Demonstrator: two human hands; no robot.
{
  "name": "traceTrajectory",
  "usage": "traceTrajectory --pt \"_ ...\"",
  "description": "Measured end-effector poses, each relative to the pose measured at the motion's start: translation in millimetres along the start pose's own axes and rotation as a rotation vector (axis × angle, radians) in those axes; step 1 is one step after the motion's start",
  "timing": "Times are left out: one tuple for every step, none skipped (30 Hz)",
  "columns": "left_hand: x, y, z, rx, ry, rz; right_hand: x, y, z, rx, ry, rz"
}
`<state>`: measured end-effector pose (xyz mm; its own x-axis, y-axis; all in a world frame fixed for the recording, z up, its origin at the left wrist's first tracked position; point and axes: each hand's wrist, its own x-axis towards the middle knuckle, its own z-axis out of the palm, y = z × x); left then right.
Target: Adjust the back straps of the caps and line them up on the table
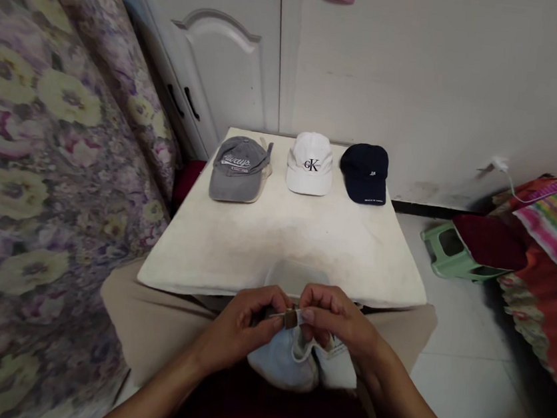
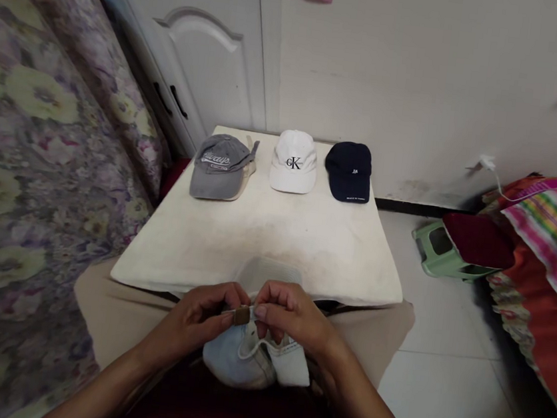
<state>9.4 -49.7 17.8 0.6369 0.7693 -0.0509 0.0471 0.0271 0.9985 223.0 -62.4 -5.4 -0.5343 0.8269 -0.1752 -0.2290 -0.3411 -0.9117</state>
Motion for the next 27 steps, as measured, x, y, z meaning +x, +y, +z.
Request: traceTrajectory --pt "-0.1 0.4 0.1 -0.01 0.005 -0.007 -0.9 -0.9 -1.0 0.006 -0.001 0.005" --pt "-0.1 0.8 0.3 -0.02 0.013 -0.014 -1.9 -1.6 -2.4 0.016 -0.001 0.009" --pt "-0.1 1.1 0.4 -0.031 0.02 -0.021 -2.9 -2.0 -4.0 0.031 -0.005 0.013" --pt "0.0 1.3 0.5 -0.043 0.024 -0.026 -4.2 -2.1 -5.7 0.052 -0.012 0.014" --pt "0.2 1.3 0.6 -0.056 0.029 -0.028 -5.5 -2.0 -7.4 0.075 -0.025 0.016" --pt "0.3 1.1 0.6 -0.068 0.033 -0.028 -7.0 -1.6 -9.1 0.101 -0.039 0.016" --pt "0.6 0.8 0.4 -0.079 0.035 -0.028 -8.6 -1.1 -10.6 0.131 -0.052 0.014" --pt "0.8 0.5 0.0 -0.09 0.036 -0.028 -10.2 -0.8 -11.9 0.162 -0.062 0.009" --pt "1.0 0.4 -0.6 -0.1 0.038 -0.028 -11.8 -0.6 -12.9 0.191 -0.072 0.005" --pt "1.2 0.8 -1.5 -0.112 0.042 -0.029 -13.4 -0.9 -13.7 0.217 -0.08 -0.001" --pt "1.4 1.6 -2.5 -0.125 0.047 -0.031 -14.9 -1.5 -14.3 0.237 -0.087 -0.007" --pt "1.5 3.0 -3.8 -0.137 0.052 -0.035 -16.5 -2.5 -14.7 0.248 -0.091 -0.015" --pt "1.5 5.0 -5.1 -0.15 0.06 -0.038 -17.9 -3.8 -15.0 0.249 -0.091 -0.025" --pt "1.5 7.3 -6.4 -0.164 0.066 -0.041 -19.4 -5.1 -15.1 0.244 -0.089 -0.034" --pt "1.5 9.9 -7.7 -0.176 0.067 -0.045 -20.7 -6.3 -15.0 0.236 -0.087 -0.04" --pt "1.6 12.3 -8.9 -0.187 0.064 -0.047 -21.9 -7.1 -14.8 0.233 -0.087 -0.038" --pt "1.7 14.3 -10.1 -0.197 0.058 -0.051 -22.8 -7.4 -14.4 0.241 -0.092 -0.028" --pt "2.0 15.6 -11.1 -0.207 0.051 -0.052 -23.4 -7.0 -14.0 0.264 -0.104 -0.015" --pt "2.4 16.1 -12.0 -0.213 0.045 -0.053 -23.5 -5.9 -13.6 0.296 -0.116 -0.003" --pt "2.9 15.8 -12.8 -0.217 0.043 -0.052 -23.1 -4.1 -13.3 0.333 -0.123 0.001" --pt "3.5 14.8 -13.5 -0.221 0.041 -0.048 -22.3 -1.9 -13.2 0.371 -0.125 -0.003" --pt "4.2 13.2 -14.1 -0.223 0.035 -0.044 -21.4 0.7 -13.4 0.403 -0.127 -0.009" --pt "4.8 11.4 -14.5 -0.223 0.028 -0.043 -20.3 3.2 -14.1 0.425 -0.128 -0.012" --pt "5.4 9.6 -15.0 -0.222 0.022 -0.044 -19.5 5.6 -15.3 0.436 -0.133 -0.005" --pt "5.8 8.1 -15.4 -0.218 0.016 -0.049 -19.0 7.6 -17.0 0.434 -0.147 0.012" --pt "6.1 7.1 -16.1 -0.21 0.013 -0.053 -18.9 9.0 -19.1 0.416 -0.168 0.034" --pt "6.3 6.8 -17.0 -0.198 0.013 -0.056 -19.4 10.0 -21.4 0.383 -0.187 0.054"
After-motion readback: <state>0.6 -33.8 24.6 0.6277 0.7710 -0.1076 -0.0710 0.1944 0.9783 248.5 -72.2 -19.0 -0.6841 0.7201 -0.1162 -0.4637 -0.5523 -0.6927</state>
